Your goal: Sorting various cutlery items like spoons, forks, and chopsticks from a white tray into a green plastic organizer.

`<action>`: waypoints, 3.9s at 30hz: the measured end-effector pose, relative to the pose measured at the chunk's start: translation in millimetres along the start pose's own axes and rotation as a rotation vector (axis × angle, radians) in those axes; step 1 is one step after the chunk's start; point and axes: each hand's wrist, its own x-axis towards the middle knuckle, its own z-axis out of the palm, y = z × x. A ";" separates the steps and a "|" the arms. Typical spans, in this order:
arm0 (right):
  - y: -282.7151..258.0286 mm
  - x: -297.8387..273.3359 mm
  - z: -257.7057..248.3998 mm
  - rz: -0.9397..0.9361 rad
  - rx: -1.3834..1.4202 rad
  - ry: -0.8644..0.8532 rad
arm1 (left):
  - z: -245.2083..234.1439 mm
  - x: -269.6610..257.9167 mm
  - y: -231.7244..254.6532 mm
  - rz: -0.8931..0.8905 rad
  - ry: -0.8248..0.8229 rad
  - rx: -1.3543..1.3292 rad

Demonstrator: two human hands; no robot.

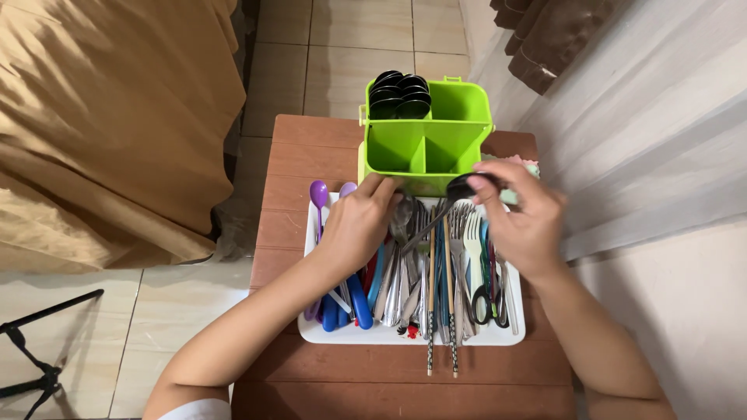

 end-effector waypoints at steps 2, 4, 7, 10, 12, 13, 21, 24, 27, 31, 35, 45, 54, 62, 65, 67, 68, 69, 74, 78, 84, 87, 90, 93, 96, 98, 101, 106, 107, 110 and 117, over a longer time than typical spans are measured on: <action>7.7 5.1 -2.0 0.000 0.050 0.066 | -15.5 8.4 4.3 0.061 0.068 -0.046; 12.4 13.3 -10.7 0.001 0.099 0.131 | -40.0 18.0 14.1 0.123 0.138 -0.093; 16.8 31.2 -27.4 -0.178 0.039 0.102 | -84.4 32.5 31.6 0.273 0.284 -0.132; 14.2 48.1 -30.4 -0.347 0.131 0.164 | -114.6 45.6 39.8 0.396 0.419 -0.011; -3.9 52.6 -29.4 -0.299 0.019 0.258 | -133.6 53.7 46.7 0.475 0.500 -0.019; -0.6 57.5 -26.7 -0.300 0.019 0.259 | -137.1 56.8 47.0 0.476 0.502 -0.018; 23.0 92.8 4.7 -0.602 -0.183 0.241 | -135.4 80.0 34.5 0.623 0.643 0.186; 6.6 96.5 14.7 -0.545 -0.288 0.230 | -128.1 81.8 28.3 0.605 0.592 0.182; 48.8 99.4 31.3 -0.624 -0.292 0.184 | -106.3 85.5 12.4 0.596 0.593 0.210; 61.1 94.9 46.8 -0.591 -0.330 0.130 | -90.5 88.6 -1.9 0.581 0.540 0.218; 56.9 93.6 61.9 -0.718 -0.287 0.166 | -71.8 97.6 -15.1 0.684 0.745 0.248; 63.1 78.9 72.2 -0.644 -0.386 0.120 | -57.1 92.9 -26.6 0.576 0.686 0.276; 61.5 59.9 73.8 -0.495 -0.500 -0.006 | -45.0 84.7 -37.7 0.538 0.622 0.318; 44.3 25.2 67.8 -0.285 -0.437 -0.174 | -43.9 62.2 -26.9 0.482 0.588 0.313; 41.1 5.1 64.3 -0.179 -0.443 -0.256 | -34.4 43.7 -19.5 0.427 0.500 0.315; 36.7 -8.8 61.9 -0.142 -0.447 -0.297 | -29.7 30.2 -12.8 0.408 0.455 0.293; 34.3 -15.8 60.9 -0.106 -0.453 -0.345 | -29.1 23.5 -8.8 0.399 0.397 0.290; 31.8 -23.4 59.8 -0.068 -0.459 -0.395 | -28.4 16.3 -4.7 0.390 0.337 0.286; 27.0 -48.5 57.4 -0.090 -0.490 -0.455 | -9.1 -12.3 1.5 0.364 0.240 0.332; 25.5 -65.3 56.5 -0.027 -0.508 -0.532 | 3.2 -28.9 3.0 0.350 0.160 0.368; 23.6 -72.1 54.2 -0.042 -0.550 -0.506 | 16.5 -42.4 4.0 0.342 0.146 0.427; 19.8 -67.9 51.7 -0.101 -0.548 -0.410 | 19.0 -40.7 2.4 0.332 0.166 0.449; 20.9 -68.3 54.6 -0.136 -0.595 -0.360 | 23.1 -38.5 -0.4 0.329 0.200 0.450; 48.6 -73.0 62.2 -0.147 -0.641 -0.370 | 35.0 -36.1 -8.3 0.331 0.188 0.469; 89.4 -81.9 77.9 -0.161 -0.646 -0.352 | 48.4 -34.6 -19.6 0.307 0.147 0.495; 88.8 -77.0 82.1 -0.144 -0.618 -0.368 | 46.2 -29.2 -20.8 0.303 0.148 0.477; 88.0 -73.1 85.4 -0.072 -0.600 -0.421 | 44.0 -26.8 -20.2 0.272 0.120 0.449; 75.3 -57.9 84.7 0.168 -0.523 -0.555 | 44.2 -25.2 -21.5 0.224 0.087 0.402; 74.5 -55.8 84.1 0.220 -0.523 -0.600 | 44.2 -24.4 -21.6 0.207 0.091 0.394; 60.8 -45.0 79.2 0.277 -0.490 -0.653 | 43.5 -24.4 -23.3 0.175 0.072 0.393; 44.7 -36.1 76.7 0.306 -0.332 -0.601 | 26.4 -24.9 -21.1 0.126 -0.003 0.359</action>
